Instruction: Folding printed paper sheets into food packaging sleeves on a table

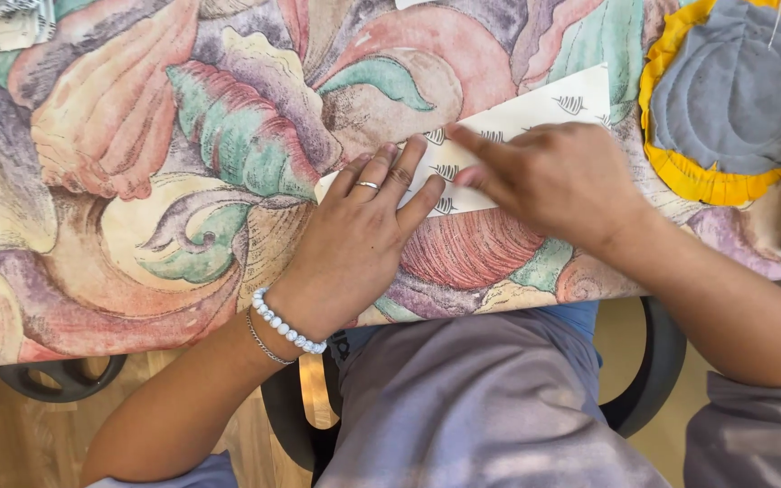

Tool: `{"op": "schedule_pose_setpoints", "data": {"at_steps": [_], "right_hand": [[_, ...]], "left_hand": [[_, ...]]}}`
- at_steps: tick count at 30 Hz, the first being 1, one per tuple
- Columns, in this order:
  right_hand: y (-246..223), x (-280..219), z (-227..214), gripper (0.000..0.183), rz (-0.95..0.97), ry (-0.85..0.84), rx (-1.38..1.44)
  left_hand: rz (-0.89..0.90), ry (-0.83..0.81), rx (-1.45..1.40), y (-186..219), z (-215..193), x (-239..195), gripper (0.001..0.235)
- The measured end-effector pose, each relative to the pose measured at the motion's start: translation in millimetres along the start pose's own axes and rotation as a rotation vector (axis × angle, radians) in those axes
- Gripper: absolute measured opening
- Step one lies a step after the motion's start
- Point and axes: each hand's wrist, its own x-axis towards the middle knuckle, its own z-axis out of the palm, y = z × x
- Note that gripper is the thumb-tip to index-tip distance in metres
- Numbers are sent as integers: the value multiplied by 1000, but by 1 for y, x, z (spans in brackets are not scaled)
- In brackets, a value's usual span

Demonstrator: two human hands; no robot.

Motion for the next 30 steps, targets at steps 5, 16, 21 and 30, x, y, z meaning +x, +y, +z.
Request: {"op": "schedule_pose_setpoints", "data": {"at_steps": [5, 16, 21, 30], "right_hand": [[73, -43, 16, 49, 172, 22, -152], [36, 27, 2, 33, -63, 308, 134], [16, 51, 11, 27, -185, 173, 185], [34, 0, -68, 27, -166, 202, 383]], "left_hand": [[8, 19, -59, -4, 1, -7, 63], [-109, 98, -384, -13, -13, 24, 76], [-144, 56, -440, -17, -14, 33, 83], [-208, 328, -280, -22, 1, -2, 17]]}}
